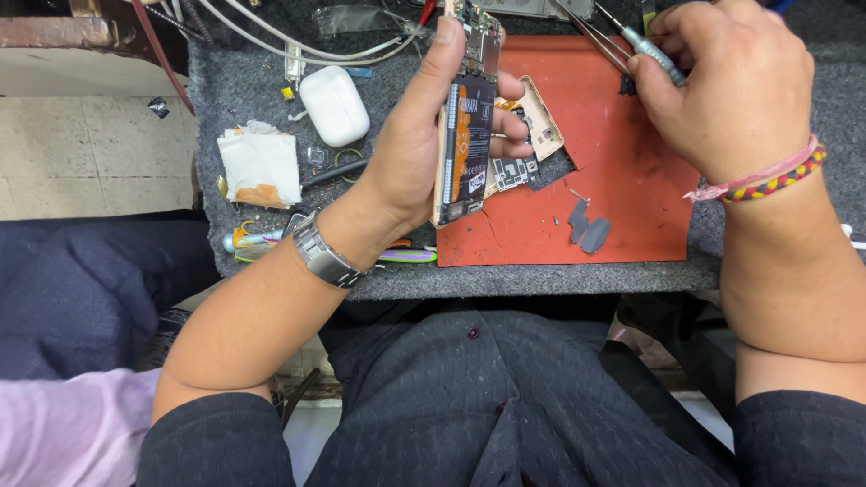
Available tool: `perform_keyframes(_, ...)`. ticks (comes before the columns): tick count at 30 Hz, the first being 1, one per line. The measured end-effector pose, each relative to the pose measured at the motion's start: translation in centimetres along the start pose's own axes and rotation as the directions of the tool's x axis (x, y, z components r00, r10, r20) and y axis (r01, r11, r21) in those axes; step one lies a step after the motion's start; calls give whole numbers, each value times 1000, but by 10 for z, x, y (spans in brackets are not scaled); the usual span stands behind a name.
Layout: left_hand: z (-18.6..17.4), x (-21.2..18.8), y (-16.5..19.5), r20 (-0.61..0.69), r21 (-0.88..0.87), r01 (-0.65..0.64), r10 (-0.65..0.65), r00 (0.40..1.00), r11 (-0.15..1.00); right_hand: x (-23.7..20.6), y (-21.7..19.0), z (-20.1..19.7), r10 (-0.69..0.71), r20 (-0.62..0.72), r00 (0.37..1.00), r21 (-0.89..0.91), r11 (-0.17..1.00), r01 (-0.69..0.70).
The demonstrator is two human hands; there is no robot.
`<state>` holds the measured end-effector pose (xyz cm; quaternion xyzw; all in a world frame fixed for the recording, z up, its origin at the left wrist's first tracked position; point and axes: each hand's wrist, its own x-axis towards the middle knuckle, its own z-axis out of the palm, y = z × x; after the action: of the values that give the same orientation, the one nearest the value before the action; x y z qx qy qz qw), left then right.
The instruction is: The person uses a metal prying tool to separate the back cover of a gold smartphone, then uses a screwdriver to remove screws from the internal frame. The battery is removed and placed on the workbench, leaving the motherboard and other components exposed.
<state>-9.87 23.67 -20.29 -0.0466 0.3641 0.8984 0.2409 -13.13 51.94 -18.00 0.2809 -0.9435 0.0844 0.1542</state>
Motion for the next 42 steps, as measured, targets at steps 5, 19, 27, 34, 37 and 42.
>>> perform_keyframes(5, 2, 1, -14, -66, 163, -68, 79, 995, 984, 8, -39, -13, 203, 131, 970, 474, 847, -241)
perform_keyframes(19, 11, -7, -46, 125, 256, -374, 353, 927, 891, -5, -87, -1, -164, 502, 849, 848, -99, -521)
perform_keyframes(27, 13, -13, -47, 142, 405, -390, 364, 921, 827, -11, -93, 2, -136, 429, 893, 903, 37, -428)
perform_keyframes(34, 12, -12, -44, 187, 518, -408, 366, 912, 752, -10, -96, -2, -133, 408, 903, 906, 183, -382)
perform_keyframes(37, 11, -11, -43, 201, 551, -418, 371, 907, 722, -7, -98, -4, -136, 376, 917, 914, 215, -343)
perform_keyframes(42, 10, -11, -43, 139, 518, -380, 363, 921, 767, -10, -93, -4, -67, 431, 900, 858, 340, -385)
